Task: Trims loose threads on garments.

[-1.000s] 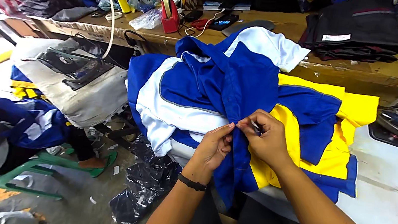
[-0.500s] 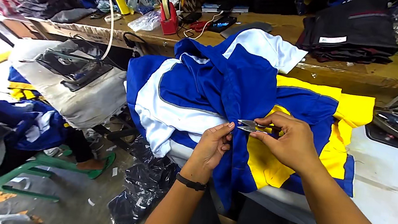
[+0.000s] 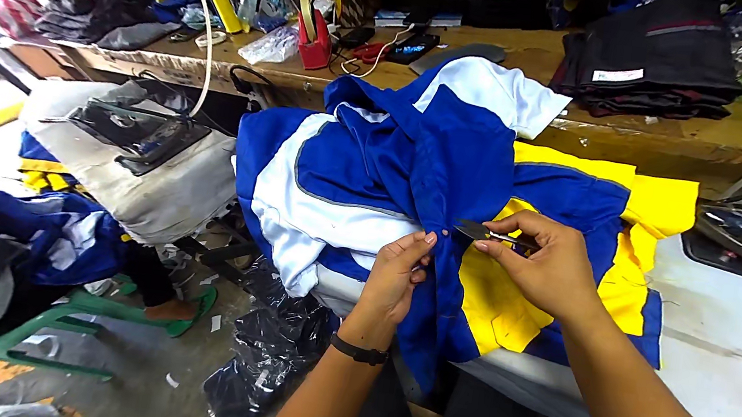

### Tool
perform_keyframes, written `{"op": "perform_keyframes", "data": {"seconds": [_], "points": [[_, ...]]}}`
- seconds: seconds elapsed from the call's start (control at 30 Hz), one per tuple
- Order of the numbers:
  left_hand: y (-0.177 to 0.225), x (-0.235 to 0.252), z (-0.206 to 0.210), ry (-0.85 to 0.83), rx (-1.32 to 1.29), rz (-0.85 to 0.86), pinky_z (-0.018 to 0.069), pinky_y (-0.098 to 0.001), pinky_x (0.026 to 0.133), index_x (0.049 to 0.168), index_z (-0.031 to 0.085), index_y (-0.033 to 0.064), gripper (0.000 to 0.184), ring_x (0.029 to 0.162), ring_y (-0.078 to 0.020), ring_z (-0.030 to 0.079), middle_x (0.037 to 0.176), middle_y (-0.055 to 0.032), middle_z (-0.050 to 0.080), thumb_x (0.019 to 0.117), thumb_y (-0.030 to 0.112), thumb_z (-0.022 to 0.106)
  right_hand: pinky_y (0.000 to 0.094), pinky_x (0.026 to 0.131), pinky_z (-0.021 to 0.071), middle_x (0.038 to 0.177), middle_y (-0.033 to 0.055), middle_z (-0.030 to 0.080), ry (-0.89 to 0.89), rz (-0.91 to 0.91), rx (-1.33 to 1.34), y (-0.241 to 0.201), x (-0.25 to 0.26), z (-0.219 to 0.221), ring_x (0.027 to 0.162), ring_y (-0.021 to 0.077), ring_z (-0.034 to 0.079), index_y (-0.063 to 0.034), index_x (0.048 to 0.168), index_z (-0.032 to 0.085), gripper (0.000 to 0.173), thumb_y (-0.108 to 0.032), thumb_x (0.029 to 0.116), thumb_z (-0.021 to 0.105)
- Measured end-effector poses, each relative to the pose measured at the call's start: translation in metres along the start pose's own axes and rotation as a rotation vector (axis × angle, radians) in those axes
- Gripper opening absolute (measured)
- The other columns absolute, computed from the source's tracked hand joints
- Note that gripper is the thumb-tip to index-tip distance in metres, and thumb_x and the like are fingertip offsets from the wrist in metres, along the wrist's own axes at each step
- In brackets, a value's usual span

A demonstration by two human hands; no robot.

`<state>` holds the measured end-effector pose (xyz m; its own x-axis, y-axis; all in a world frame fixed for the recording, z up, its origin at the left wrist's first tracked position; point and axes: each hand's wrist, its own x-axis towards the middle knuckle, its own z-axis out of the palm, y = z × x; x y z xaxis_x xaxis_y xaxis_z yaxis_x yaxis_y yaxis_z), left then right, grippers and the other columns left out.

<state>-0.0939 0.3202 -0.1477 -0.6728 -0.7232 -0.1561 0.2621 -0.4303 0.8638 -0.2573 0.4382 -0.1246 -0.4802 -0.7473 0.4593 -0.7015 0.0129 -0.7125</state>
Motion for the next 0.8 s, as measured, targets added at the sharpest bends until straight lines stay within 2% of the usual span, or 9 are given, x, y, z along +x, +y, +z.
{"op": "perform_keyframes", "data": {"seconds": [0.07, 0.27, 0.5, 0.57, 0.67, 0.73, 0.8], "points": [[-0.002, -0.001, 0.0, 0.012, 0.041, 0.051, 0.0395, -0.0127, 0.051, 0.093, 0.069, 0.0056, 0.017, 0.057, -0.0002, 0.05, 0.072, 0.0014, 0.059, 0.1035, 0.007, 0.056, 0.0323, 0.058, 0.0462, 0.09, -0.0057, 0.069, 0.026, -0.009, -0.01, 0.001, -0.004, 0.004, 0.067, 0.0061, 0.057, -0.016, 0.1, 0.076, 0.02, -0.025, 0.0831, 0.082], [-0.004, -0.003, 0.004, -0.013, 0.121, 0.156, 0.0383, -0.0138, 0.054, 0.089, 0.069, 0.0077, 0.02, 0.06, -0.0002, 0.049, 0.073, 0.0029, 0.059, 0.1029, 0.005, 0.055, 0.0381, 0.062, 0.0469, 0.089, -0.0073, 0.069, 0.047, -0.075, -0.067, 0.0, -0.007, 0.012, 0.072, 0.008, 0.06, -0.0173, 0.097, 0.077, 0.018, -0.029, 0.0837, 0.079], [-0.005, -0.003, 0.005, -0.011, 0.214, 0.255, 0.0435, -0.0146, 0.059, 0.096, 0.073, 0.0056, 0.015, 0.065, 0.0004, 0.055, 0.083, 0.0011, 0.069, 0.1002, 0.002, 0.059, 0.0401, 0.061, 0.0478, 0.088, -0.0049, 0.071, 0.099, -0.154, -0.122, 0.001, -0.007, 0.011, 0.074, 0.0107, 0.064, -0.0156, 0.093, 0.078, 0.013, -0.027, 0.0867, 0.076], [-0.004, -0.003, 0.003, -0.021, 0.215, 0.25, 0.0433, -0.0141, 0.059, 0.096, 0.073, 0.0059, 0.016, 0.065, 0.0005, 0.055, 0.084, 0.0012, 0.069, 0.1004, 0.002, 0.058, 0.0376, 0.06, 0.0475, 0.089, -0.0048, 0.071, 0.106, -0.148, -0.087, 0.003, -0.007, 0.012, 0.072, 0.0092, 0.063, -0.015, 0.095, 0.078, 0.014, -0.026, 0.0862, 0.077], [0.002, 0.0, -0.006, -0.009, 0.2, 0.196, 0.0454, -0.0155, 0.06, 0.095, 0.071, 0.0074, 0.02, 0.066, -0.0009, 0.056, 0.081, 0.0019, 0.066, 0.1036, 0.007, 0.053, 0.0262, 0.06, 0.0477, 0.094, -0.004, 0.068, 0.063, -0.018, 0.069, 0.006, -0.01, 0.01, 0.069, 0.0042, 0.057, -0.0131, 0.108, 0.072, 0.024, -0.026, 0.0881, 0.078], [0.007, 0.002, -0.018, 0.044, 0.159, 0.104, 0.0543, -0.0211, 0.07, 0.101, 0.068, 0.0083, 0.023, 0.076, -0.0057, 0.065, 0.088, -0.0003, 0.069, 0.108, 0.013, 0.046, 0.0195, 0.053, 0.046, 0.088, -0.0032, 0.066, 0.05, 0.089, 0.223, 0.007, -0.014, 0.011, 0.06, 0.0025, 0.055, -0.0127, 0.112, 0.066, 0.023, -0.022, 0.0924, 0.074], [0.006, 0.001, -0.034, 0.093, 0.123, 0.005, 0.0584, -0.0294, 0.08, 0.114, 0.062, 0.0093, 0.029, 0.088, -0.0124, 0.071, 0.098, -0.0037, 0.072, 0.1113, 0.024, 0.038, 0.0164, 0.052, 0.0461, 0.088, -0.0029, 0.065, 0.004, 0.173, 0.388, 0.009, -0.024, 0.013, 0.057, 0.0015, 0.054, -0.0129, 0.116, 0.061, 0.022, -0.02, 0.0962, 0.068]]}}
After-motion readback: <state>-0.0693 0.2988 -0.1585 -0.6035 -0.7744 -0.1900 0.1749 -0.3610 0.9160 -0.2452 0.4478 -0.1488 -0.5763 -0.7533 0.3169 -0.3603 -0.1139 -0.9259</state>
